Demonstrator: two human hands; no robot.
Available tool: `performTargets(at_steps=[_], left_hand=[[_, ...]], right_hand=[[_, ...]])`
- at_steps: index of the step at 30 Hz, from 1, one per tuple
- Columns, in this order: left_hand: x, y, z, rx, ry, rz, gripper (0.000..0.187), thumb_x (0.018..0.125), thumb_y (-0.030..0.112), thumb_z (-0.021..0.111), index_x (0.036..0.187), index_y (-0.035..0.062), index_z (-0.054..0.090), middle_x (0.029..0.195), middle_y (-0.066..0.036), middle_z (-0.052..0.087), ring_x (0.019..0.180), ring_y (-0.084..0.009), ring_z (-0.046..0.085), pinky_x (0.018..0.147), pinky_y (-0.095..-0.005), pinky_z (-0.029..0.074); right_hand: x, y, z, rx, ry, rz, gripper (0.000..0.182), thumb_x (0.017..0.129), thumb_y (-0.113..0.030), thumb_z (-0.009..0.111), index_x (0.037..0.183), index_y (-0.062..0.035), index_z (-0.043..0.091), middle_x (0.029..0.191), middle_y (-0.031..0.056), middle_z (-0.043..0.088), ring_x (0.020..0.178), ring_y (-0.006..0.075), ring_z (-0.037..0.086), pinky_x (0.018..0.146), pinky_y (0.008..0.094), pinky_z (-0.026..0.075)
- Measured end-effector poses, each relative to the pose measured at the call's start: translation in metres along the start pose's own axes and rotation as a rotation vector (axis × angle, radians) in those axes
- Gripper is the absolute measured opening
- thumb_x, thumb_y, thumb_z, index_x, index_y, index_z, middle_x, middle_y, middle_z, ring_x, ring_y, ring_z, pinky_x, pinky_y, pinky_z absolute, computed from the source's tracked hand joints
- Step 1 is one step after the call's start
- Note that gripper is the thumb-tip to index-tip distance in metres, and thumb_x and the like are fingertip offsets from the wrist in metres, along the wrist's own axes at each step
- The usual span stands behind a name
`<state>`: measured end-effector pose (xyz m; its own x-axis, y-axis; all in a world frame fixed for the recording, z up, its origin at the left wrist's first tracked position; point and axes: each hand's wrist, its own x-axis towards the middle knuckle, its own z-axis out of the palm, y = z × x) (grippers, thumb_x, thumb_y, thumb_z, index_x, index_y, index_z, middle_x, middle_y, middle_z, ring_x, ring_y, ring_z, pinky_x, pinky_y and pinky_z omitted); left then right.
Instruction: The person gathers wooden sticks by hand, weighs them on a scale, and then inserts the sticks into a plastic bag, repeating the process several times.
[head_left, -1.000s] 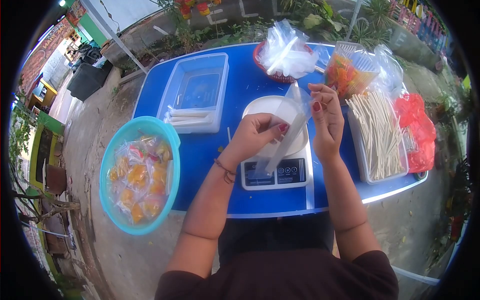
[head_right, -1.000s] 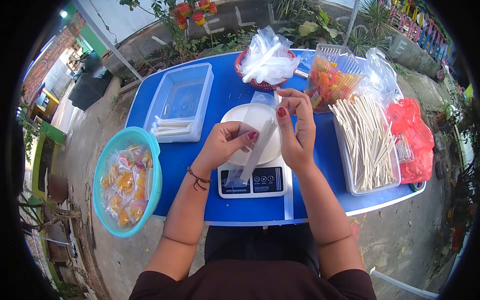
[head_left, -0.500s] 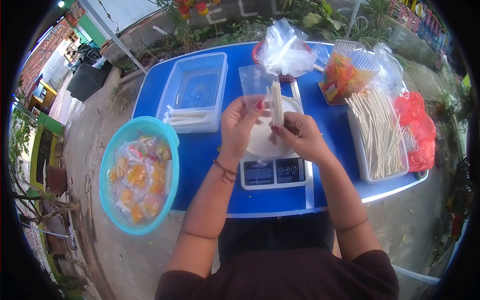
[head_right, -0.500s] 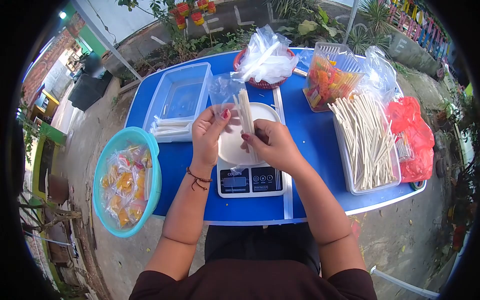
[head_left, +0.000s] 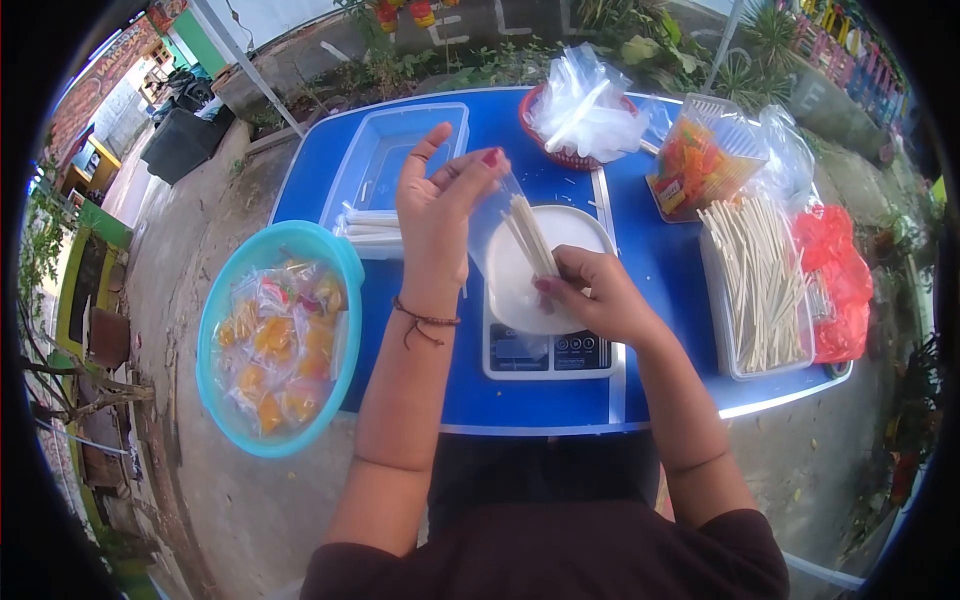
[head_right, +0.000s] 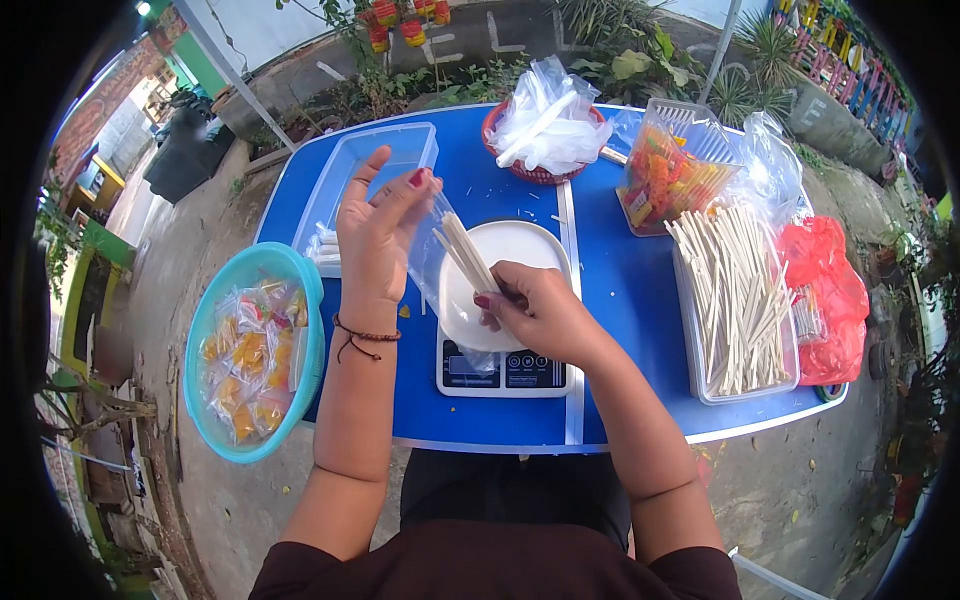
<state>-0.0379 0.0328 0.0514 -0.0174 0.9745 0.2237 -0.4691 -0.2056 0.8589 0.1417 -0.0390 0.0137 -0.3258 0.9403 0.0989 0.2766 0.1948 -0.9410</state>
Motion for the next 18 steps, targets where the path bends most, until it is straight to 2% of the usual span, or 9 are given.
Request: performTargets(at_steps=[3, 6, 9, 12, 13, 18], left_hand=[[0.005, 0.006, 0.000, -0.161, 0.106, 0.096, 0.061, 0.085, 0.006, 0.075, 0.135, 0.0006, 0.039, 0.103, -0.014, 0.069, 0.091, -0.0208, 0.069, 0.082, -0.0252, 0.055], [0.001, 0.008, 0.002, -0.165, 0.048, 0.111, 0.068, 0.085, 0.005, 0.075, 0.139, 0.0005, 0.034, 0.107, -0.014, 0.068, 0.093, -0.0211, 0.069, 0.082, -0.0256, 0.055], [-0.015, -0.004, -0.004, -0.153, -0.032, -0.106, 0.062, 0.084, 0.004, 0.075, 0.137, -0.0018, 0.042, 0.107, -0.014, 0.069, 0.092, -0.0190, 0.069, 0.081, -0.0258, 0.055], [-0.029, -0.014, -0.022, 0.156, -0.259, -0.145, 0.050, 0.083, 0.002, 0.076, 0.128, -0.0039, 0.055, 0.103, -0.013, 0.071, 0.090, -0.0172, 0.069, 0.077, -0.0248, 0.056], [-0.036, -0.015, -0.018, 0.208, -0.198, -0.101, 0.035, 0.084, 0.005, 0.075, 0.115, -0.0049, 0.064, 0.097, -0.013, 0.072, 0.084, -0.0180, 0.072, 0.071, -0.0255, 0.056], [-0.038, -0.030, -0.027, 0.207, -0.088, 0.006, 0.027, 0.085, -0.001, 0.072, 0.111, -0.0032, 0.064, 0.098, -0.013, 0.072, 0.083, -0.0186, 0.072, 0.071, -0.0246, 0.057]], right_hand=[[0.000, 0.001, 0.000, 0.009, 0.016, 0.001, 0.015, 0.095, -0.009, 0.062, 0.087, 0.0032, 0.059, 0.076, 0.0111, 0.069, 0.071, 0.0145, 0.068, 0.066, 0.0295, 0.052], [0.000, 0.001, -0.001, 0.050, 0.024, 0.001, 0.014, 0.096, -0.010, 0.061, 0.090, 0.0024, 0.060, 0.077, 0.0092, 0.069, 0.072, 0.0126, 0.067, 0.067, 0.0287, 0.052], [-0.001, 0.002, 0.000, 0.103, 0.018, -0.010, 0.013, 0.096, -0.010, 0.061, 0.093, 0.0018, 0.061, 0.078, 0.0068, 0.068, 0.074, 0.0107, 0.066, 0.067, 0.0280, 0.051], [0.000, 0.006, 0.004, 0.151, 0.052, -0.039, 0.012, 0.096, -0.009, 0.061, 0.094, 0.0029, 0.058, 0.078, 0.0076, 0.067, 0.071, 0.0115, 0.065, 0.064, 0.0284, 0.051], [0.001, 0.008, 0.005, 0.160, 0.060, -0.041, 0.012, 0.095, -0.009, 0.062, 0.096, 0.0031, 0.059, 0.079, 0.0075, 0.067, 0.071, 0.0116, 0.065, 0.064, 0.0285, 0.051], [0.002, 0.011, 0.011, 0.033, 0.166, -0.103, 0.016, 0.092, -0.005, 0.066, 0.104, 0.0032, 0.059, 0.083, 0.0079, 0.067, 0.073, 0.0118, 0.065, 0.064, 0.0280, 0.052]])
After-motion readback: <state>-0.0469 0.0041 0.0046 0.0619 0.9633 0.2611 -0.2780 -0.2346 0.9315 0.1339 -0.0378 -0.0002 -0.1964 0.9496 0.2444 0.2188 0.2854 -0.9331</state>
